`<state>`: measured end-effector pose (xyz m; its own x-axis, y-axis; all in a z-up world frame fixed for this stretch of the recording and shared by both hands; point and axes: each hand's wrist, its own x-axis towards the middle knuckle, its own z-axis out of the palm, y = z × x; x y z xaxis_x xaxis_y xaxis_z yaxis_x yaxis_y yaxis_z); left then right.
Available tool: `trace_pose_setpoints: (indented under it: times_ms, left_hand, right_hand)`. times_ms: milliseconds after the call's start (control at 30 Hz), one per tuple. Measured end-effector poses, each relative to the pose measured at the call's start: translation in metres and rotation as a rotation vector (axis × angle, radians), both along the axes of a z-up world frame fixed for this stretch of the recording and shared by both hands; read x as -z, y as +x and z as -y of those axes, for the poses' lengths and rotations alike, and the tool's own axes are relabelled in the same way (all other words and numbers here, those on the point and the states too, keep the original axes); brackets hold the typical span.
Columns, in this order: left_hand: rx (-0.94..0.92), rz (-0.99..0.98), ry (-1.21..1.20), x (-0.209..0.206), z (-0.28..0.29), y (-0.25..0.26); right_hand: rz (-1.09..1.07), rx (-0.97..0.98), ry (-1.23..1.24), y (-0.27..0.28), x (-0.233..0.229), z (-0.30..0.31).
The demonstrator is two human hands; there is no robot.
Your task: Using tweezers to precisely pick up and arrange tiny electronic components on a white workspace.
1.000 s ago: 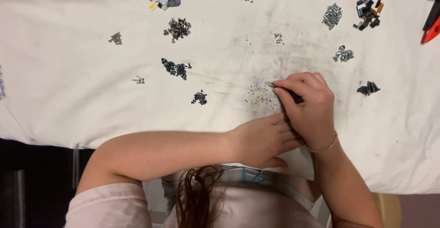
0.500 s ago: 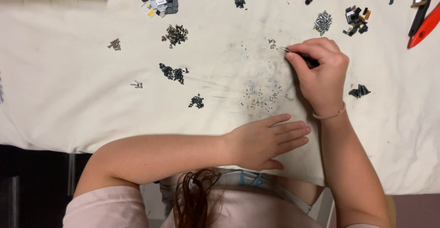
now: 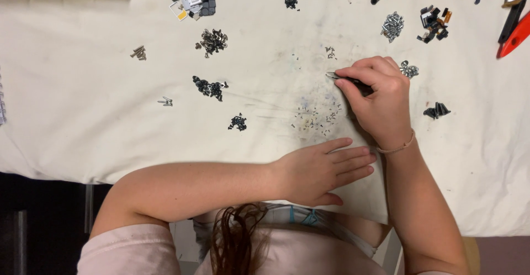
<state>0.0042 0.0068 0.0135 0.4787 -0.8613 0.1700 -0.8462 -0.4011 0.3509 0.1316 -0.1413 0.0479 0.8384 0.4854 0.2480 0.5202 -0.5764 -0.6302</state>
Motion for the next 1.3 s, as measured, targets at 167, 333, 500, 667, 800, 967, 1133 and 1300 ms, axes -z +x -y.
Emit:
trace_pose_setpoints:
  times_ms: [167, 333, 500, 667, 800, 967, 1133, 1300]
  left_hand:
    - [0.002, 0.001, 0.007, 0.002, 0.000, -0.001]
    - [0.005, 0.011, 0.008, 0.002, 0.000, 0.000]
    - [0.002, -0.012, -0.013, 0.003, 0.001, -0.001]
    - [-0.003, 0.006, -0.015, 0.006, 0.002, -0.002]
    - [-0.001, 0.006, -0.004, 0.003, 0.001, -0.001]
    - [0.003, -0.012, -0.004, 0.001, 0.000, 0.000]
    - [0.009, -0.037, 0.004, -0.002, 0.000, 0.000]
    - [0.016, -0.036, 0.002, -0.003, -0.001, 0.001]
  right_hand:
    - [0.016, -0.002, -0.013, 0.000, 0.000, -0.001]
    - [0.021, 0.003, -0.015, -0.001, 0.001, -0.001]
    - [0.019, 0.008, -0.007, -0.001, 0.001, -0.002]
    - [0.024, 0.015, -0.007, -0.002, -0.001, -0.003]
    - [0.017, 0.023, 0.018, -0.001, 0.000, -0.004]
    - [0.052, 0.054, 0.034, 0.003, 0.005, -0.002]
    - [0.097, 0.086, 0.038, 0.011, 0.010, -0.004]
    - [0.095, 0.058, 0.057, 0.004, 0.003, 0.008]
